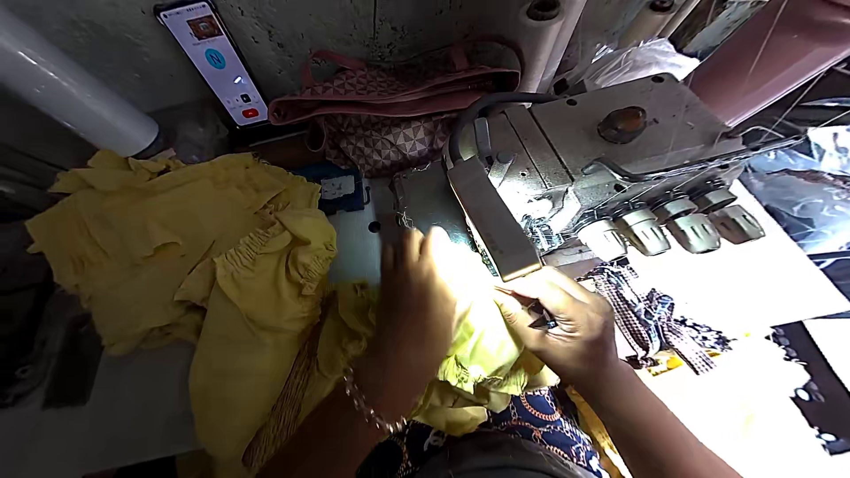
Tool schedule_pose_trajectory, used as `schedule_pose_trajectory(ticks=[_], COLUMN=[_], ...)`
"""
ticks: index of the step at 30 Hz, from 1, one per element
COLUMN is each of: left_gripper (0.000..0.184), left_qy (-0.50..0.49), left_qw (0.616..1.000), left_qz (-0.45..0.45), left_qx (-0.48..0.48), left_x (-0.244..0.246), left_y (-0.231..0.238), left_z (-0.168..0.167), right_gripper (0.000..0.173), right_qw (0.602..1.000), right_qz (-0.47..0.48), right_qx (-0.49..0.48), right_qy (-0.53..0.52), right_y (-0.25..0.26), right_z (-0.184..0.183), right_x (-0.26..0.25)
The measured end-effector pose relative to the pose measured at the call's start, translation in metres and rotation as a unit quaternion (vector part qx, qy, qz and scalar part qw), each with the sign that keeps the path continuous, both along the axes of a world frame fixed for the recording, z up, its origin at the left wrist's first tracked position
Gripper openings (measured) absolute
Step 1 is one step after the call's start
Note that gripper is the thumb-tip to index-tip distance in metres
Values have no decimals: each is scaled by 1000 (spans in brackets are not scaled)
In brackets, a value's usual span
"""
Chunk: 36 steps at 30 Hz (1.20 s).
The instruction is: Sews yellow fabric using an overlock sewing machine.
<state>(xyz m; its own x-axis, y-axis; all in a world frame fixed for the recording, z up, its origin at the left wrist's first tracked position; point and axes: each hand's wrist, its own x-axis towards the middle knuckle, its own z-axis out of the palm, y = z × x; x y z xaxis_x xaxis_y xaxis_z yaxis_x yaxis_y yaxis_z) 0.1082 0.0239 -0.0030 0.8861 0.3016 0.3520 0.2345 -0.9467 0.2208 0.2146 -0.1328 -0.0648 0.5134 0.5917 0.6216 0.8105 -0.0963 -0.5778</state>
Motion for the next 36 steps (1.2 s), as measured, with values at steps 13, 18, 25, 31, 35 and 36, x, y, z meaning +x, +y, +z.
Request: schedule_pose_trajectory(ticks=[13, 18, 25, 31, 35, 36], left_gripper=[33, 37, 43, 48, 50, 51], left_qy=[-37, -39, -17, 1, 0, 0], left_qw=[999, 997, 992, 989, 985, 987], left_qz=[-2, -7, 29, 63, 76, 78], left_qx=[21, 59, 123, 136, 155, 140], left_x=[-10, -10, -4, -6, -5, -5], left_y=[-20, -19, -20, -22, -24, -24], left_z=[-38, -39, -31, -31, -35, -34], right_gripper=[17, 18, 23, 22, 20, 20], right_qw=[992, 984, 956, 964, 975, 978], right_qz=[18, 44, 96, 105, 103, 103], right_qx=[-28, -49, -70, -83, -59, -50], right_qy=[-120, -163, -269, -229, -186, -175], right_y=[7, 4, -4, -12, -11, -11], right_z=[-4, -1, 3, 5, -1, -2], right_x=[18, 26, 39, 46, 42, 41])
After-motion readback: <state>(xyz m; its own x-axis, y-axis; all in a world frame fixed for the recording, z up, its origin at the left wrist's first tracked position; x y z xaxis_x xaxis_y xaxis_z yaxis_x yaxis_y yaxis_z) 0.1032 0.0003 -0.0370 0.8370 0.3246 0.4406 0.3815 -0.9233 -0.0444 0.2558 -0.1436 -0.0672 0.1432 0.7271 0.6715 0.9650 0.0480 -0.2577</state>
